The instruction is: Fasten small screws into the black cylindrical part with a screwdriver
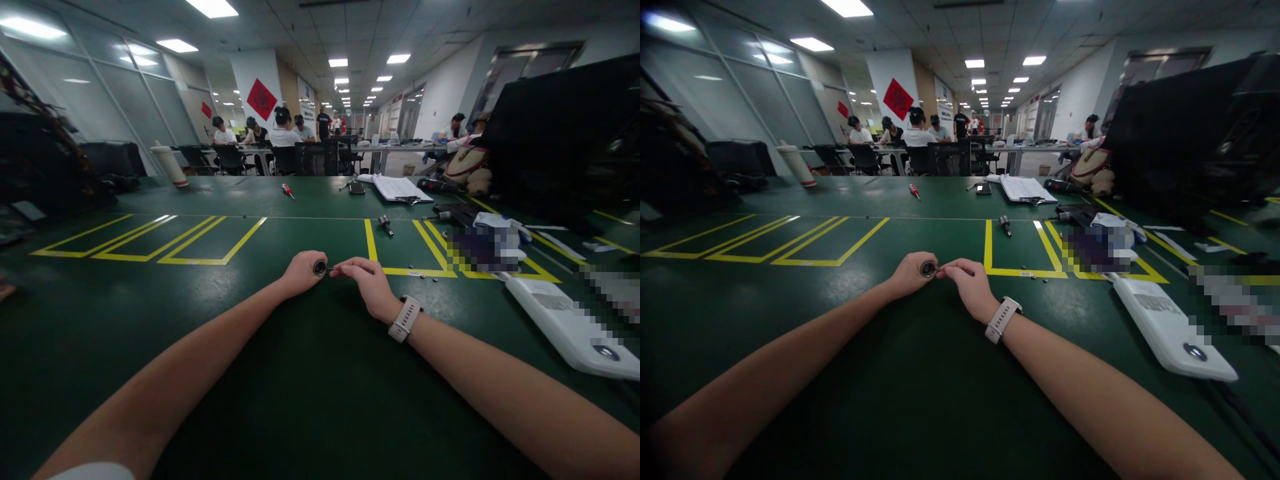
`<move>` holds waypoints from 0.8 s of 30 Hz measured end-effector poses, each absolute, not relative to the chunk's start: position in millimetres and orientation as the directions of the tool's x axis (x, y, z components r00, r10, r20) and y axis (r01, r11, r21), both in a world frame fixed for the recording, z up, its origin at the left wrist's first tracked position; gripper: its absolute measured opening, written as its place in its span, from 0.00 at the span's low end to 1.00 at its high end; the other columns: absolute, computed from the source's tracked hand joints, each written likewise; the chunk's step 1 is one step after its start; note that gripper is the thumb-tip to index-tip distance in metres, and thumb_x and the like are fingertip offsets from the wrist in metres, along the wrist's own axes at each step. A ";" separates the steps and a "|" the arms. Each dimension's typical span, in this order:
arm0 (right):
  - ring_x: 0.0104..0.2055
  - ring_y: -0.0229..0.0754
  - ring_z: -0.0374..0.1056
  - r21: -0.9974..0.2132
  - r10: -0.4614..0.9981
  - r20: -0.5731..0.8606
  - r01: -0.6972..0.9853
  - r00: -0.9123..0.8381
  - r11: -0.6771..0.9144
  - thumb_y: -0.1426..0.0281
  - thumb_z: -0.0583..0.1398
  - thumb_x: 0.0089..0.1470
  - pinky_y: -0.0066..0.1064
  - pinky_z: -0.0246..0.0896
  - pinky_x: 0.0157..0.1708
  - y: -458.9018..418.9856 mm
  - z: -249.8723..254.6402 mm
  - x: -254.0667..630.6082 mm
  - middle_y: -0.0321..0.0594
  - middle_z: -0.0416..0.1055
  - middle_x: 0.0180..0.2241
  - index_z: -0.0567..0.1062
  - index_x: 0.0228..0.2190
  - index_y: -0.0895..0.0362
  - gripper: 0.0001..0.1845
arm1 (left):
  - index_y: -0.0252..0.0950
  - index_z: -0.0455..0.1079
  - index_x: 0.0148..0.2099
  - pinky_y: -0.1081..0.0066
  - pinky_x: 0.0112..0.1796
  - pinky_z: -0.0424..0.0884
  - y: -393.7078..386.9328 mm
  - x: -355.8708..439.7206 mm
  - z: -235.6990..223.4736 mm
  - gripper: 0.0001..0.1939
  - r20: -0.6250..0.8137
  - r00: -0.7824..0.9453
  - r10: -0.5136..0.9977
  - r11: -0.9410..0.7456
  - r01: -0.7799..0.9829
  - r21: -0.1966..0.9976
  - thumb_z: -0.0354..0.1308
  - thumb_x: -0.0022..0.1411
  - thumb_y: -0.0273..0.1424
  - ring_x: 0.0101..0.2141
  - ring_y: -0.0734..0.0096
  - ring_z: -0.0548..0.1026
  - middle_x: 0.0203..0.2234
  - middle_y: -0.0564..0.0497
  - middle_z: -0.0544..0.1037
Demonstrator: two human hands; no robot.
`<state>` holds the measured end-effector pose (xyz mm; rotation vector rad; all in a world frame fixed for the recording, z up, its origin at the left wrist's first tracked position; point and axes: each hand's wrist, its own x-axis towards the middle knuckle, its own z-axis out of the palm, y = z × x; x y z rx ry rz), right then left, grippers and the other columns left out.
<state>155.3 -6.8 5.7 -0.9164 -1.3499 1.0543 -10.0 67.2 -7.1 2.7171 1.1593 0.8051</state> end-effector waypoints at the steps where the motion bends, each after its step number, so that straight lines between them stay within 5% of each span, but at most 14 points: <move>1: 0.32 0.42 0.69 -0.960 0.971 0.234 -0.168 -0.054 0.222 0.71 0.57 0.45 0.36 0.60 0.39 -4.2 4.8 156.2 0.39 0.75 0.24 0.76 0.22 0.58 0.08 | 0.34 0.64 0.25 0.75 0.26 0.59 68.1 -10.6 -7.9 0.02 0.440 0.572 0.692 -0.712 0.641 0.287 0.54 0.49 0.25 0.24 0.75 0.66 0.20 0.55 0.67; 5: 0.30 0.41 0.70 -0.932 0.997 0.035 -0.362 -0.074 0.006 0.70 0.58 0.43 0.34 0.60 0.35 1.8 2.9 157.2 0.41 0.76 0.25 0.76 0.23 0.59 0.07 | 0.34 0.63 0.25 0.77 0.25 0.58 70.5 -11.2 -9.8 0.02 0.451 0.556 0.698 -0.713 0.600 0.364 0.54 0.48 0.24 0.22 0.77 0.64 0.19 0.56 0.66; 8: 0.30 0.41 0.69 -0.940 0.997 0.050 -0.341 -0.060 0.027 0.70 0.58 0.44 0.35 0.60 0.35 0.5 3.2 155.7 0.41 0.76 0.25 0.76 0.24 0.59 0.07 | 0.33 0.63 0.24 0.77 0.24 0.58 70.3 -10.3 -9.3 0.03 0.446 0.550 0.706 -0.706 0.597 0.381 0.54 0.49 0.25 0.22 0.77 0.64 0.19 0.57 0.66; 11: 0.32 0.42 0.68 -0.968 0.970 0.240 -0.075 -0.019 0.238 0.70 0.57 0.46 0.36 0.59 0.37 -6.3 5.6 153.2 0.39 0.75 0.26 0.76 0.23 0.57 0.07 | 0.34 0.64 0.25 0.76 0.24 0.58 68.9 -9.1 -8.0 0.03 0.429 0.566 0.704 -0.705 0.626 0.332 0.54 0.49 0.26 0.22 0.76 0.65 0.19 0.56 0.67; 14: 0.32 0.42 0.66 -0.826 0.887 0.455 0.333 -0.080 0.454 0.71 0.56 0.48 0.36 0.57 0.35 -14.3 9.5 150.9 0.39 0.74 0.27 0.76 0.24 0.56 0.08 | 0.34 0.64 0.25 0.74 0.26 0.59 67.4 -8.1 -7.0 0.03 0.420 0.590 0.690 -0.713 0.655 0.251 0.53 0.50 0.27 0.23 0.74 0.66 0.19 0.55 0.67; 16: 0.32 0.42 0.65 -0.745 0.859 0.497 0.445 -0.126 0.497 0.71 0.56 0.48 0.36 0.57 0.34 -16.7 11.8 150.4 0.39 0.73 0.27 0.76 0.24 0.55 0.08 | 0.34 0.63 0.25 0.73 0.27 0.59 66.6 -7.7 -6.7 0.04 0.416 0.608 0.676 -0.722 0.659 0.211 0.53 0.51 0.27 0.23 0.73 0.66 0.19 0.54 0.67; 19: 0.32 0.43 0.66 -0.845 0.905 0.410 0.327 -0.111 0.423 0.70 0.56 0.48 0.37 0.58 0.35 -13.7 13.4 152.8 0.40 0.74 0.26 0.76 0.22 0.57 0.09 | 0.35 0.64 0.25 0.72 0.28 0.60 65.8 -7.8 -6.6 0.05 0.403 0.627 0.667 -0.731 0.655 0.191 0.53 0.52 0.27 0.23 0.73 0.66 0.19 0.54 0.67; 24: 0.33 0.42 0.69 -0.976 0.993 0.066 -0.215 -0.100 0.044 0.69 0.58 0.44 0.34 0.60 0.34 0.4 9.6 161.6 0.40 0.75 0.26 0.76 0.23 0.58 0.07 | 0.35 0.64 0.26 0.74 0.27 0.61 67.2 -9.5 -7.5 0.02 0.410 0.598 0.689 -0.718 0.640 0.273 0.54 0.50 0.25 0.25 0.74 0.67 0.21 0.55 0.68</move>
